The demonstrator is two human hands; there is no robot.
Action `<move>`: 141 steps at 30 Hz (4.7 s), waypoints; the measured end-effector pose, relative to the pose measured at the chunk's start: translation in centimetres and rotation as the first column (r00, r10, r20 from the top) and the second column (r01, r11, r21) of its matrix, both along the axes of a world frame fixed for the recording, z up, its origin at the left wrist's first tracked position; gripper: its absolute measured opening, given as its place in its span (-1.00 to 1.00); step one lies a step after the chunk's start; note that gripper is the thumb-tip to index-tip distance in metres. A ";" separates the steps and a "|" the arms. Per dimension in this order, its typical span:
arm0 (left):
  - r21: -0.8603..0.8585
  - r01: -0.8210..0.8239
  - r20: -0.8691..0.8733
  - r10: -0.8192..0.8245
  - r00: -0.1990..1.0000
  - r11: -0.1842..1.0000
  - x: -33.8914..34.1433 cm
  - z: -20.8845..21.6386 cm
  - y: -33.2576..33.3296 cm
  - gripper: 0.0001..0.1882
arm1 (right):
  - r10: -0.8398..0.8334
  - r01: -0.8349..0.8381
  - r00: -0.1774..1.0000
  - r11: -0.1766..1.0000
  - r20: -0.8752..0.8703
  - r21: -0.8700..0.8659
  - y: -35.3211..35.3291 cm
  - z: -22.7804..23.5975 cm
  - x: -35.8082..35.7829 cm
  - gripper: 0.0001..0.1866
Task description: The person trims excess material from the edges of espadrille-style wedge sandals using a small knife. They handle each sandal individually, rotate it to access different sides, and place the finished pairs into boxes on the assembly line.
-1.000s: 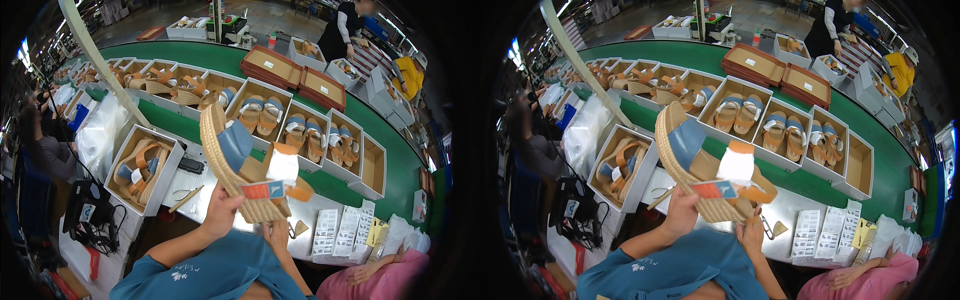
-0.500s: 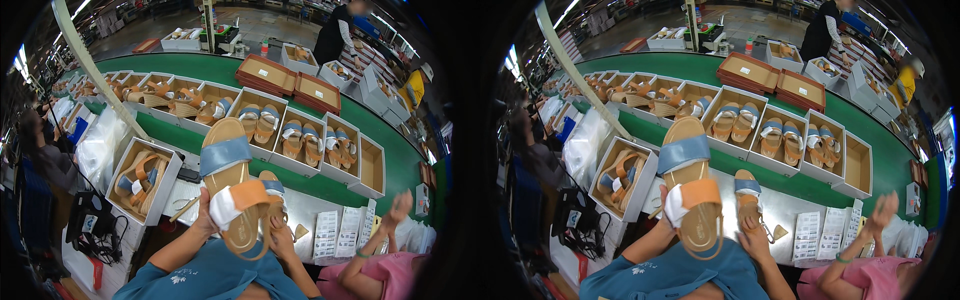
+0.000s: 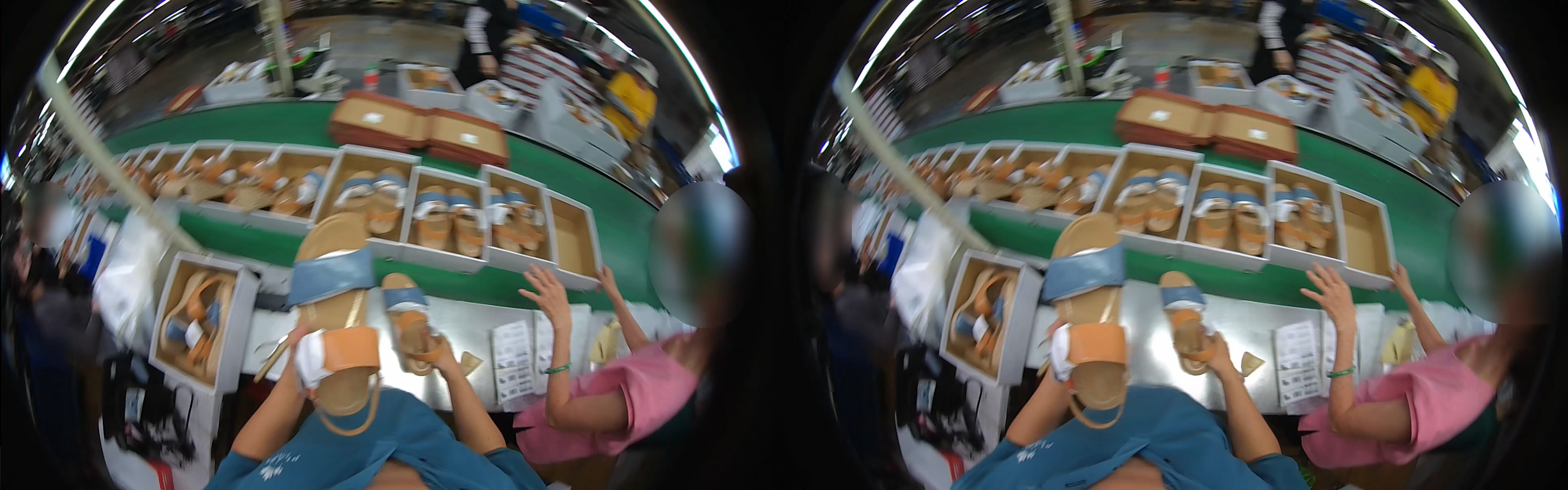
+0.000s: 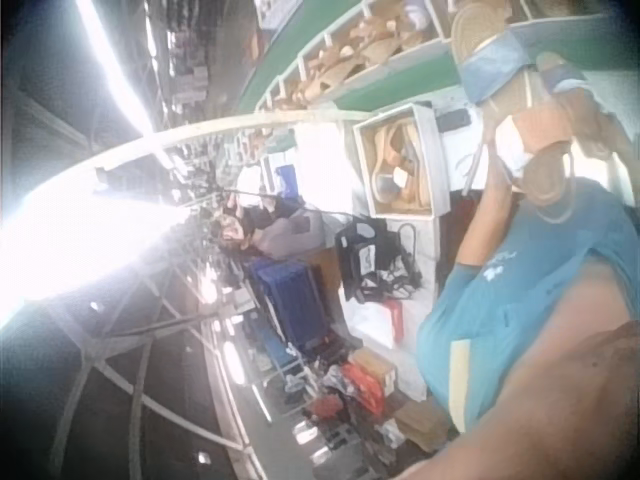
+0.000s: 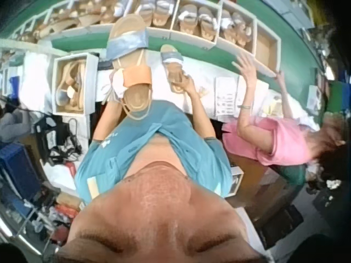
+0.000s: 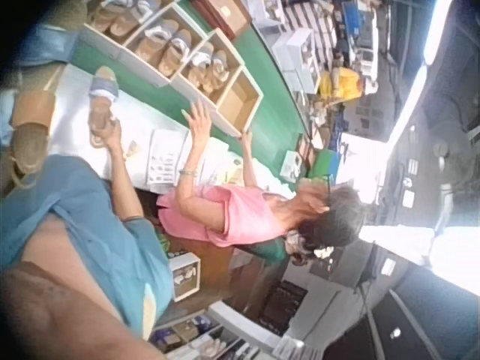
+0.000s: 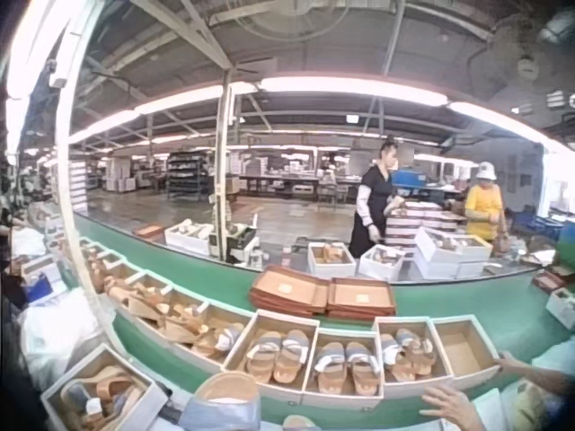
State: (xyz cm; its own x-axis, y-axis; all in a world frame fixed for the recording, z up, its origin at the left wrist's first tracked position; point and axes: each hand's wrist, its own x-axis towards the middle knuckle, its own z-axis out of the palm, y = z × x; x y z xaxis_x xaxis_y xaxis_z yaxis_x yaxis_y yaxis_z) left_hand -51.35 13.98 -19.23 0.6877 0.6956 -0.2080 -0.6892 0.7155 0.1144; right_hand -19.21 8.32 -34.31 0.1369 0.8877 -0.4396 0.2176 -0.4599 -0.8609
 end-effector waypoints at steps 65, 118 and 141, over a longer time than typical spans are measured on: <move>0.493 -0.155 -0.289 0.329 0.899 0.856 1.5 6.5 -1.3 -0.22 | 0.026 0.165 0.948 0.814 -0.319 0.556 -5.4 20.3 -9.4 -0.05; 0.164 -0.128 -0.148 0.153 0.977 0.978 -0.6 4.2 2.5 -0.44 | 0.144 0.060 0.773 0.953 -0.618 0.297 -0.9 24.4 -11.2 -0.49; 0.245 -0.320 0.144 0.292 0.945 0.915 -2.2 3.4 2.1 -0.32 | 0.086 0.020 0.971 0.901 -0.222 0.434 1.1 24.7 -15.0 -0.46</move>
